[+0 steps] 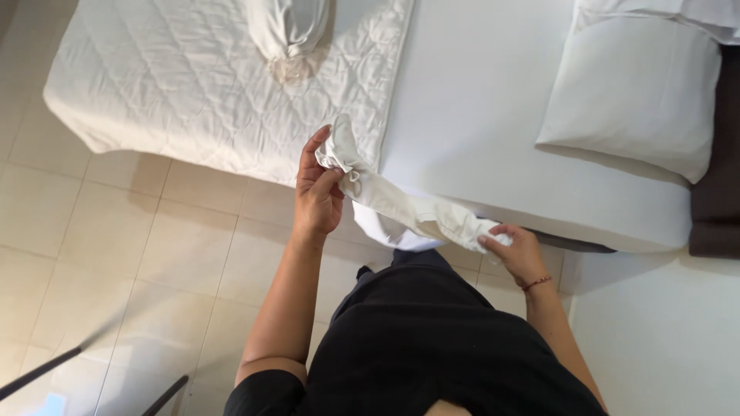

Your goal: Replacing pillowcases on pillows and bolsters and arranging them on a hotel bed.

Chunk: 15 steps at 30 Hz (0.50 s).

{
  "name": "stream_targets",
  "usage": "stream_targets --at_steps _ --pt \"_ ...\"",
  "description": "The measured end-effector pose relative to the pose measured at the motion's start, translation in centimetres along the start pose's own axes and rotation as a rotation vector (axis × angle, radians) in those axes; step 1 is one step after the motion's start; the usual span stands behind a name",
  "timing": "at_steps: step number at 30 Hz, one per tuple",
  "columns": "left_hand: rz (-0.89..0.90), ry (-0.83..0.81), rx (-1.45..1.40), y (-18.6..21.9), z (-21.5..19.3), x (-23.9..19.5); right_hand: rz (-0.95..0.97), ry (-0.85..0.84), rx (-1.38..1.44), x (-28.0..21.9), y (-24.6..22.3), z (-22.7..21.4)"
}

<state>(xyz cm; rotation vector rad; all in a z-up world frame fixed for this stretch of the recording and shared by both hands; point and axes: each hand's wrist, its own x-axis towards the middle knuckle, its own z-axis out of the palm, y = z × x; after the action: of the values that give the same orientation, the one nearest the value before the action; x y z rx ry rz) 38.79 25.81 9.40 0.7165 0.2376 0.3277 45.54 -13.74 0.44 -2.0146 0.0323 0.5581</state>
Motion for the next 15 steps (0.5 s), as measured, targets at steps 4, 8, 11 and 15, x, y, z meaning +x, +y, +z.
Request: stream_targets --at_steps 4,8,11,15 --pt "-0.009 -0.033 0.016 -1.0 3.2 5.0 0.058 0.002 -0.007 5.6 3.3 -2.7" --pt "0.070 -0.125 0.071 -3.0 5.0 10.1 -0.111 0.158 0.025 9.6 0.7 -6.3" --pt "0.092 -0.075 0.125 -3.3 7.8 14.5 -0.065 0.242 0.250 14.4 1.1 -9.5" --pt "0.112 -0.101 0.196 -5.4 9.3 22.3 -0.129 0.297 0.571 19.5 0.4 -13.8"
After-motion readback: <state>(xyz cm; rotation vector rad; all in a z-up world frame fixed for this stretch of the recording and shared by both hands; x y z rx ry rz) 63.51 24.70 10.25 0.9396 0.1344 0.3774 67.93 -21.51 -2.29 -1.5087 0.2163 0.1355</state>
